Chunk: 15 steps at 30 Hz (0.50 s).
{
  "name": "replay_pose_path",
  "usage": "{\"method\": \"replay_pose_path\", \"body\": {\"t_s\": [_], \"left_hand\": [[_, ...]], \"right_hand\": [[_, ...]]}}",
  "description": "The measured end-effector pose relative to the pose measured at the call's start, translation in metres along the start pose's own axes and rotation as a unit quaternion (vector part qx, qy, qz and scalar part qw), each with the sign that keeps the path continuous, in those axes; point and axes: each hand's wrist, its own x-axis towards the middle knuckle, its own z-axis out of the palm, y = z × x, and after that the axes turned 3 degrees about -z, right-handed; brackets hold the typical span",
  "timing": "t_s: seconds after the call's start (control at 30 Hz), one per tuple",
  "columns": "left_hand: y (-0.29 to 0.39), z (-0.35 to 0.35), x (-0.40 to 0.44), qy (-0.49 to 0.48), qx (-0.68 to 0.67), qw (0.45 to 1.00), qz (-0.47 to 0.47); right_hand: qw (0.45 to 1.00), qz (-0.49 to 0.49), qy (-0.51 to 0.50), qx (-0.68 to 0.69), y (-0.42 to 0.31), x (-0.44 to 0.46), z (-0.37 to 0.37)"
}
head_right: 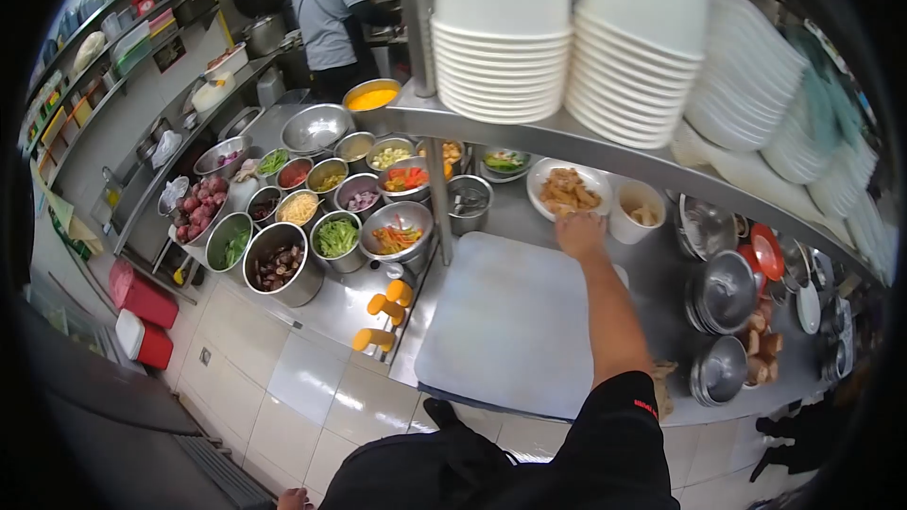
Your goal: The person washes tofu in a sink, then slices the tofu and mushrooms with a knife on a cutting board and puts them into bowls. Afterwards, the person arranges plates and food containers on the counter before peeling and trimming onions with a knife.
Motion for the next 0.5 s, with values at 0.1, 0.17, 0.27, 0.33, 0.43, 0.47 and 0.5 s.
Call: {"method": "replay_pose_path", "body": {"t_s": [0.1, 0.17, 0.27, 0.33, 0.43, 0.47, 0.5], "left_hand": [[0.063, 0.032, -0.068, -0.007, 0.045, 0.998, 0.032], [0.054, 0.019, -0.005, 0.030, 0.097, 0.994, -0.041], [0.055, 0.005, 0.022, 0.064, 0.105, 0.991, -0.055], [0.056, -0.002, 0.031, 0.063, 0.130, 0.988, -0.061], [0.057, -0.008, 0.033, 0.083, 0.094, 0.989, -0.079], [0.057, -0.010, 0.036, 0.085, 0.067, 0.990, -0.090], [0.053, -0.011, 0.036, 0.078, 0.065, 0.989, -0.107]], "right_hand": [[0.997, 0.028, -0.042, -0.051, -0.012, 0.032, 0.011], [0.995, 0.001, -0.079, -0.060, -0.018, 0.043, 0.011], [0.994, 0.001, -0.078, -0.076, -0.004, 0.066, 0.044], [0.993, 0.008, -0.047, -0.107, 0.003, 0.069, 0.056], [0.991, 0.018, 0.097, -0.086, 0.000, 0.048, 0.048], [0.995, 0.021, 0.075, -0.056, -0.010, 0.035, 0.032], [0.998, -0.052, 0.002, -0.026, -0.008, 0.022, 0.024]]}}
